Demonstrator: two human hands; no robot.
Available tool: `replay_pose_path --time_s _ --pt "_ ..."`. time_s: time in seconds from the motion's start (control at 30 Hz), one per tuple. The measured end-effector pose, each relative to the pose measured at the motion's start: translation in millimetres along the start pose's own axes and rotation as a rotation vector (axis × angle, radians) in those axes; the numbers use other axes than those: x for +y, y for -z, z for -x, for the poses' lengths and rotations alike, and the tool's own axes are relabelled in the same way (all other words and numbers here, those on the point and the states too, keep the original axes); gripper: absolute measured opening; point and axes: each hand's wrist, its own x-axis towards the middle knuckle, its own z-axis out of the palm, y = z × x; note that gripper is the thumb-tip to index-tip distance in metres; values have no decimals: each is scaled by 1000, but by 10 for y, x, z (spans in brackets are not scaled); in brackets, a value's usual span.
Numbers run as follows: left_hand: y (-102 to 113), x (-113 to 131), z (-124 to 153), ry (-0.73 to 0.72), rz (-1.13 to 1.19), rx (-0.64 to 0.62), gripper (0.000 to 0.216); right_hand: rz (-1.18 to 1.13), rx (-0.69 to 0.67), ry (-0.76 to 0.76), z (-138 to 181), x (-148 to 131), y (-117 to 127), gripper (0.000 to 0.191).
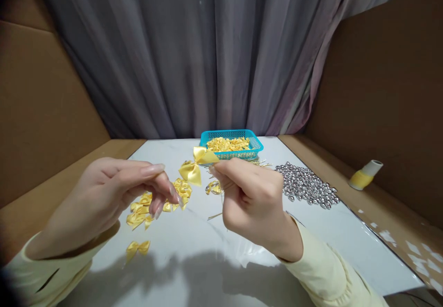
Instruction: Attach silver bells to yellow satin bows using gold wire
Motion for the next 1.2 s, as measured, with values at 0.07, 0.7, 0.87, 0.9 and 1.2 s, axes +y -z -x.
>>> replay_pose_path --time_s 0.07,0.7,0.87,0.9,1.2 --pt "11 -10 5 -22 -1 0 37 -1 -7 -4 -1 2 0 24" --pt "22 -12 33 26 -100 1 22 10 -6 14 1 0 -3 23" --pt "4 -3 26 19 -69 36 27 10 -17 4 2 3 -6 23" --pt "0 -1 23 20 -69 38 27 13 -15 4 3 5 -7 23" --pt "-5 6 34 -3 0 21 33 11 -10 6 6 17 -1 22"
